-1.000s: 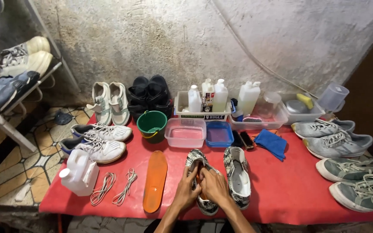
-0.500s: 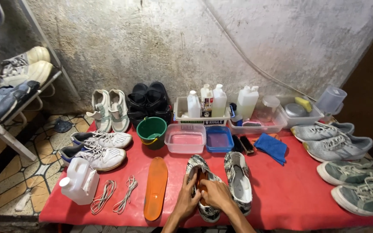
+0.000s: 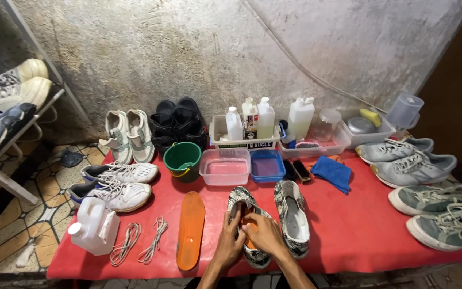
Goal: The person is cleaning the soles of various shoes using a brush and liquid cleaning solution.
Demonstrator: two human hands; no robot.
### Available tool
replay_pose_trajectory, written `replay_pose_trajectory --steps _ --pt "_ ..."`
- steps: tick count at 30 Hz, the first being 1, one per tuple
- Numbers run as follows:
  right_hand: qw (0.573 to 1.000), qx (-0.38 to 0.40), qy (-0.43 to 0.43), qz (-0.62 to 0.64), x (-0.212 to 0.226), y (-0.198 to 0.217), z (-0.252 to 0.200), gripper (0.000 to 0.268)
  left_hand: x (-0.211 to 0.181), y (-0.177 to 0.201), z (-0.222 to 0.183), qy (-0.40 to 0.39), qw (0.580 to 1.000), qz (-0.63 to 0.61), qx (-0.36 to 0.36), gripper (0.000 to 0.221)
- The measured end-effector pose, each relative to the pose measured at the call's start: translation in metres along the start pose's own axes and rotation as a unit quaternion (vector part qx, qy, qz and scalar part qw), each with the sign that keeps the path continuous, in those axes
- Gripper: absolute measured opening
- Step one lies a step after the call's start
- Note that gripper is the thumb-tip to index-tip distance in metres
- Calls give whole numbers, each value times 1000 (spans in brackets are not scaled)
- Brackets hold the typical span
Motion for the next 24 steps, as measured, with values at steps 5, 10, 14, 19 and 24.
replay_pose_trajectory --steps 5,10,14,19,24 --pt "996 55 -35 62 -6 -1 5 34 -8 -1 1 23 999 3 22 67" --pt "987 11 -19 156 -5 15 3 27 -23 1 1 -22 999 -25 19 62" --pt "962 58 -124 235 -10 22 -2 31 -10 5 1 0 999 -35 -6 62" --pt "916 26 -114 383 -27 17 13 25 -9 3 3 -2 1000 -10 -10 59" --pt "924 19 -108 366 -10 34 -13 24 -21 -2 5 -32 996 76 -17 69"
Point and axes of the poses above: each hand's wrist, its own z-axis towards the middle knuckle, its own y-axis out of the back of the hand, x = y × z, the point moved 7 cm from there along z, towards the middle knuckle, and after that the axes turned 10 degrees about -z, right-handed, at the moved point
